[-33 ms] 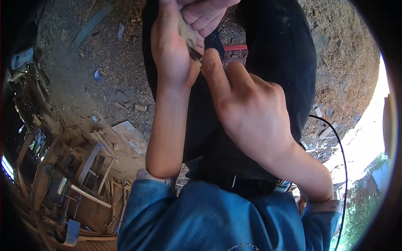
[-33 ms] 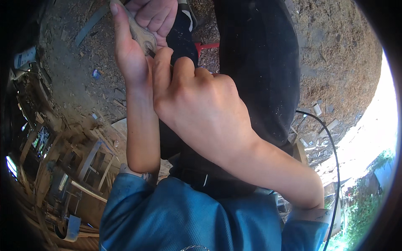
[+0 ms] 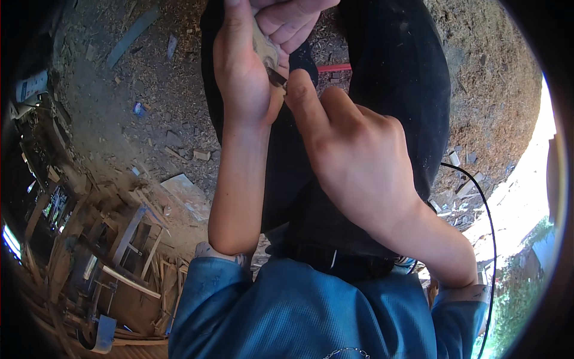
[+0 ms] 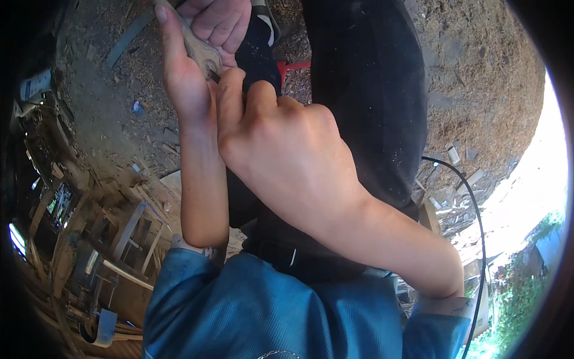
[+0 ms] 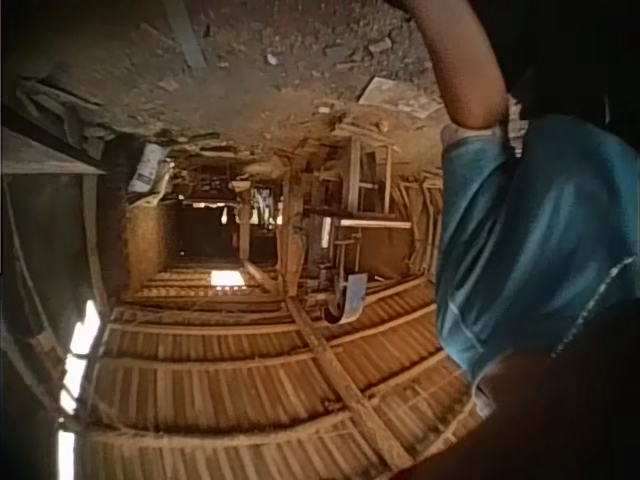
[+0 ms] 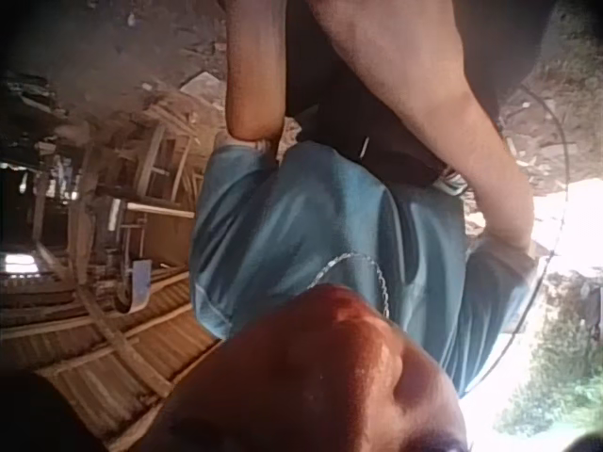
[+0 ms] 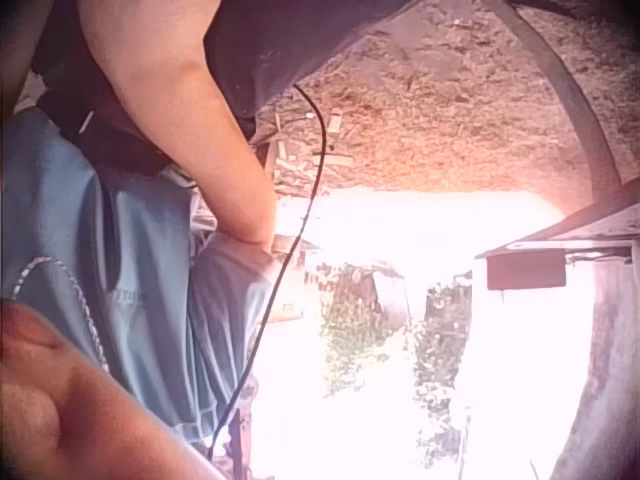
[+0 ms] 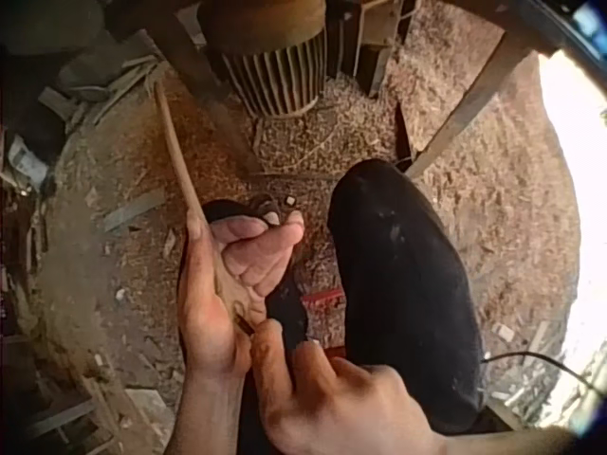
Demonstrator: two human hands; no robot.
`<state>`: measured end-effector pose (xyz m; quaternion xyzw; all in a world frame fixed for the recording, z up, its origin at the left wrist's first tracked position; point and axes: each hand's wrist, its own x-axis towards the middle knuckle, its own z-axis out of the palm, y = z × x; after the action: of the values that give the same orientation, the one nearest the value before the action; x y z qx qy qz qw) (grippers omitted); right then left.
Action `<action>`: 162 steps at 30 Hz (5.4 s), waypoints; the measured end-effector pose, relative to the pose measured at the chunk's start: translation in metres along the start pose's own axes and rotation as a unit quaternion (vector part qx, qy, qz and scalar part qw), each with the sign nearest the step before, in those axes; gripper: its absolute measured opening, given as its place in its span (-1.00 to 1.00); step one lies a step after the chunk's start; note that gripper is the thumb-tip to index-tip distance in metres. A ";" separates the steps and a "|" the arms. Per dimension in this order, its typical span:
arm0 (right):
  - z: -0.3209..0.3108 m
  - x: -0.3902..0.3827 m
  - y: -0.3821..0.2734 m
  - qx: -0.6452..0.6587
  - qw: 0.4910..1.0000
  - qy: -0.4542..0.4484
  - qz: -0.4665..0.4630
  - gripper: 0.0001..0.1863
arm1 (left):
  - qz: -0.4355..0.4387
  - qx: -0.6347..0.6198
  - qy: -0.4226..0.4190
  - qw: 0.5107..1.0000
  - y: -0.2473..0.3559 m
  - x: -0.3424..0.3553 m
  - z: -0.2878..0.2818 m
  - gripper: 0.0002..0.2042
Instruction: Carving and sanding a decorative wooden piece in a workshop.
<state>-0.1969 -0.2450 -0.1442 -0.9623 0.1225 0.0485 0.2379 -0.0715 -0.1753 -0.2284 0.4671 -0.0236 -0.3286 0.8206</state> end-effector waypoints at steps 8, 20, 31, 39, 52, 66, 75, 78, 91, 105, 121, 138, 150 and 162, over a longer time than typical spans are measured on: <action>0.009 0.005 0.016 0.327 0.941 0.047 0.079 -0.75 | 0.018 0.043 0.037 0.998 0.000 -0.001 0.003 -0.45; 0.008 0.001 0.017 -0.010 0.996 0.028 -0.079 -0.55 | 0.023 0.043 0.022 0.999 -0.001 0.002 -0.005 -0.47; 0.020 0.009 0.021 0.484 0.868 0.050 0.100 -0.80 | 0.028 0.121 -0.005 0.992 0.011 -0.005 0.010 -0.44; 0.015 -0.004 0.020 0.092 0.994 0.034 -0.053 -0.57 | 0.026 0.137 0.034 0.990 0.007 -0.007 0.013 -0.36; 0.025 0.004 0.021 0.424 0.903 0.044 0.055 -0.73 | 0.041 0.123 0.055 0.990 0.009 -0.005 0.013 -0.39; 0.021 0.003 0.024 0.368 0.928 0.037 0.047 -0.70 | 0.023 0.137 0.031 0.990 0.009 -0.007 0.013 -0.39; 0.026 0.008 0.030 0.550 0.826 0.021 0.119 -0.78 | 0.014 0.122 0.040 0.992 0.009 -0.007 0.012 -0.40; 0.017 0.000 0.030 0.447 0.890 0.012 0.086 -0.75 | 0.017 0.134 0.029 0.990 0.007 -0.006 0.015 -0.39; 0.028 0.006 0.021 0.575 0.805 0.057 0.133 -0.77 | 0.026 0.134 0.044 0.990 0.010 -0.010 0.014 -0.38; 0.027 -0.002 0.027 0.409 0.906 0.086 0.060 -0.75 | 0.027 0.154 0.025 0.987 0.009 -0.011 0.018 -0.39; 0.016 -0.002 0.045 0.078 0.988 0.049 -0.121 -0.51 | -0.075 0.140 -0.020 0.987 0.016 -0.011 0.018 -0.44; -0.002 -0.011 0.060 0.469 0.880 0.075 0.013 -0.80 | -0.250 -0.154 -0.090 0.952 0.027 -0.012 0.010 -0.44; -0.048 -0.001 0.100 0.223 0.973 0.046 -0.032 -0.67 | -0.404 0.069 -0.331 0.850 0.075 -0.028 0.030 -0.23; -0.041 -0.033 0.030 0.527 0.834 0.063 0.150 -0.79 | 0.137 0.294 -0.142 0.935 0.070 -0.062 0.066 -0.40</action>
<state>-0.2353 -0.2830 -0.1164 -0.6620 0.2872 -0.0488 0.6905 -0.1070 -0.1661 -0.1199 0.6280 -0.2991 -0.2547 0.6717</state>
